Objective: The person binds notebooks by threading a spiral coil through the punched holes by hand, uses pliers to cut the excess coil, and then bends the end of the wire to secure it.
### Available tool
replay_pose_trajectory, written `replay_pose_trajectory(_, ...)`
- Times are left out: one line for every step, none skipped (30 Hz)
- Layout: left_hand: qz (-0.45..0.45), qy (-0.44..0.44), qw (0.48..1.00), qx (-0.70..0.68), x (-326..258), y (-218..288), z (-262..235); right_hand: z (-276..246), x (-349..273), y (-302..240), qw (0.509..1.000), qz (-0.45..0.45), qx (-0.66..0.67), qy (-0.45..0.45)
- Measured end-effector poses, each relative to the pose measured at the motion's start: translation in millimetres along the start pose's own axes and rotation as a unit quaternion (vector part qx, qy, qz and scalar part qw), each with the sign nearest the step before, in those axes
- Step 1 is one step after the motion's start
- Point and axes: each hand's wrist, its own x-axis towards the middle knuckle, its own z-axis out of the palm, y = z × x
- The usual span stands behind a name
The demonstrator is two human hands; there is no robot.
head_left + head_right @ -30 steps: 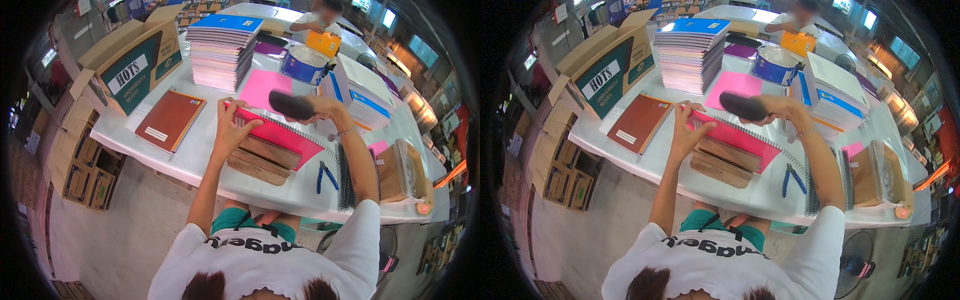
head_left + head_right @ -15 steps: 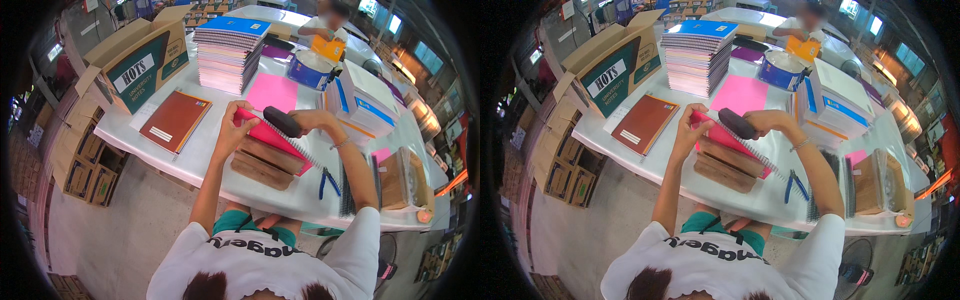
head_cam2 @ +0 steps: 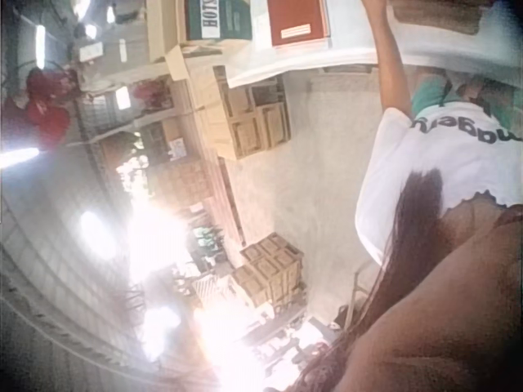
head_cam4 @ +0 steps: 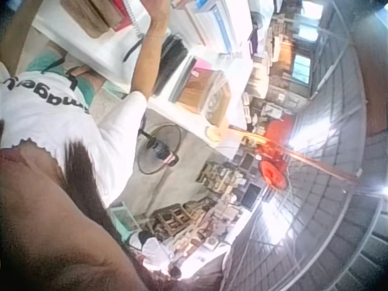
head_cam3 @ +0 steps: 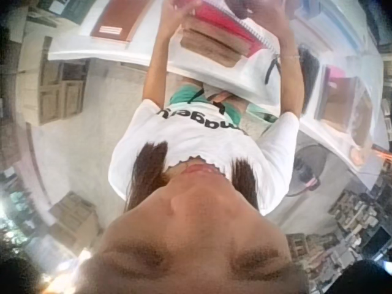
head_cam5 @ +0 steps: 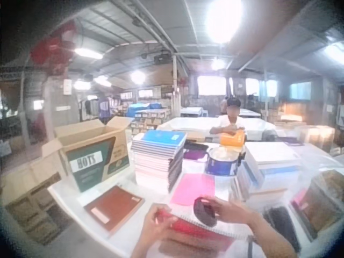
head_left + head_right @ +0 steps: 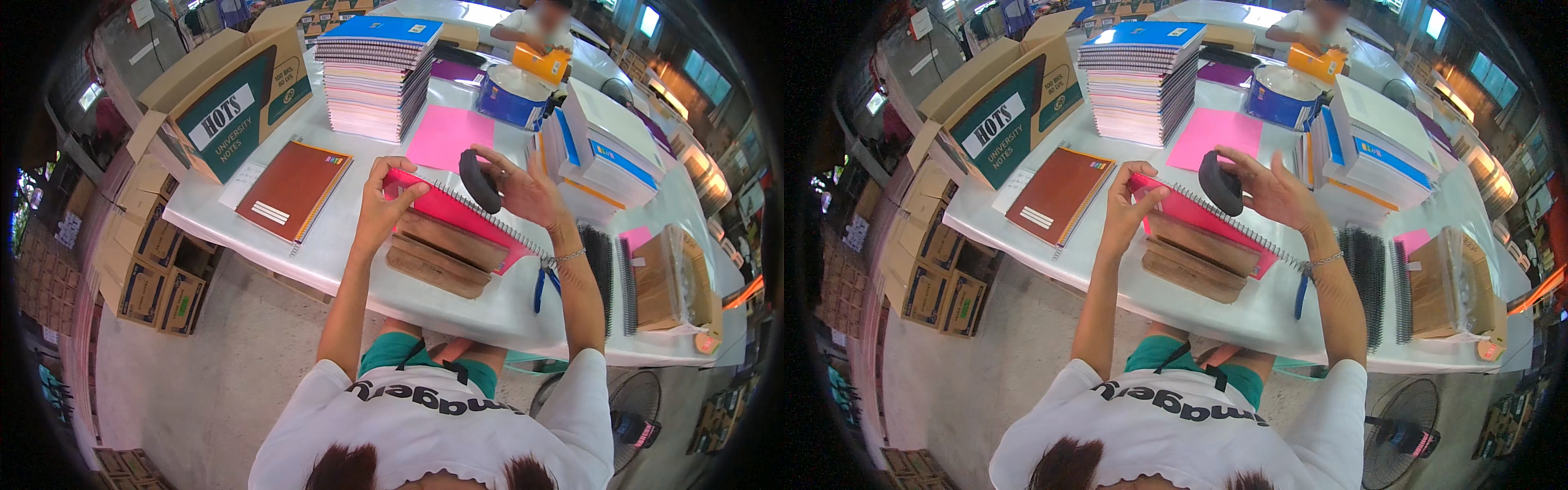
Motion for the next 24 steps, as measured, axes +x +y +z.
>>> replay_pose_trajectory(-0.006, 0.003, 1.0, 0.0, -1, 1, 1, 1, -4, -1, 1.0, -0.006, -0.022, -0.019)
replay_pose_trajectory(-0.009, 0.007, 1.0, 0.002, -2, 1, 1, 1, -4, -1, 0.993, 0.004, -0.118, -0.024)
replay_pose_trajectory(-0.01, 0.009, 1.0, 0.003, -1, 2, 3, 1, -5, -1, 0.976, 0.013, -0.214, -0.026)
replay_pose_trajectory(-0.012, 0.011, 1.0, 0.004, -1, 3, 4, 1, -5, -1, 0.951, 0.023, -0.308, -0.028)
replay_pose_trajectory(-0.027, 0.008, 0.999, -0.015, -1, 5, 6, 2, -5, 1, 0.963, 0.034, -0.268, -0.02)
replay_pose_trajectory(-0.042, 0.008, 0.999, -0.032, -3, 10, 5, 8, -2, 4, 0.973, 0.044, -0.227, -0.016)
replay_pose_trajectory(-0.057, 0.008, 0.997, -0.05, -4, 12, 4, 14, 2, 7, 0.981, 0.055, -0.185, -0.012)
replay_pose_trajectory(-0.032, 0.009, 0.999, -0.015, -3, 8, 4, 18, 3, 5, 0.985, 0.053, -0.165, 0.027)
replay_pose_trajectory(-0.007, 0.012, 1.0, 0.02, -2, 4, 3, 22, 6, 0, 0.982, 0.034, -0.184, 0.035)
replay_pose_trajectory(0.019, 0.014, 0.998, 0.054, -2, 1, 2, 23, 9, -4, 0.978, 0.016, -0.202, 0.043)
replay_pose_trajectory(0.021, 0.017, 0.998, 0.053, -1, -2, 1, 26, 12, -10, 0.974, -0.003, -0.221, 0.051)
replay_pose_trajectory(0.022, 0.018, 0.998, 0.048, 0, -2, 4, 35, 11, -18, 0.99, -0.02, -0.118, 0.068)
replay_pose_trajectory(0.024, 0.018, 0.999, 0.043, 2, 0, 6, 32, 11, -23, 0.991, -0.004, -0.125, 0.048)
replay_pose_trajectory(0.007, 0.025, 1.0, 0.005, 1, 2, 8, 25, 12, -28, 0.991, 0.011, -0.132, 0.028)
replay_pose_trajectory(-0.011, 0.034, 0.999, -0.033, -2, 6, 10, 25, 12, -34, 0.99, 0.027, -0.138, 0.007)
replay_pose_trajectory(-0.029, 0.041, 0.996, -0.071, -3, 10, 13, 32, 16, -38, 0.928, 0.036, -0.37, -0.022)
replay_pose_trajectory(-0.039, 0.039, 0.995, -0.086, -3, 12, 14, 34, 22, -34, 0.917, 0.118, -0.38, 0.008)
replay_pose_trajectory(-0.051, 0.036, 0.993, -0.099, -5, 14, 13, 23, 29, -28, 0.903, 0.153, -0.402, 0.009)
replay_pose_trajectory(-0.06, 0.03, 0.991, -0.112, -3, 17, 12, 18, 35, -28, 0.886, 0.185, -0.425, 0.014)
replay_pose_trajectory(-0.055, 0.029, 0.993, -0.097, -4, 16, 11, 15, 31, -28, 0.911, 0.128, -0.392, 0.0)
replay_pose_trajectory(-0.047, 0.035, 0.995, -0.085, -5, 12, 11, 14, 29, -35, 0.928, 0.073, -0.364, -0.02)
replay_pose_trajectory(-0.039, 0.042, 0.996, -0.074, -4, 8, 10, 14, 29, -41, 0.942, 0.018, -0.334, -0.041)
replay_pose_trajectory(-0.051, 0.034, 0.992, -0.108, 0, 5, 7, 14, 37, -46, 0.911, 0.069, -0.404, -0.038)
replay_pose_trajectory(-0.074, 0.021, 0.987, -0.139, 1, 2, 4, 18, 45, -45, 0.877, 0.122, -0.463, -0.031)
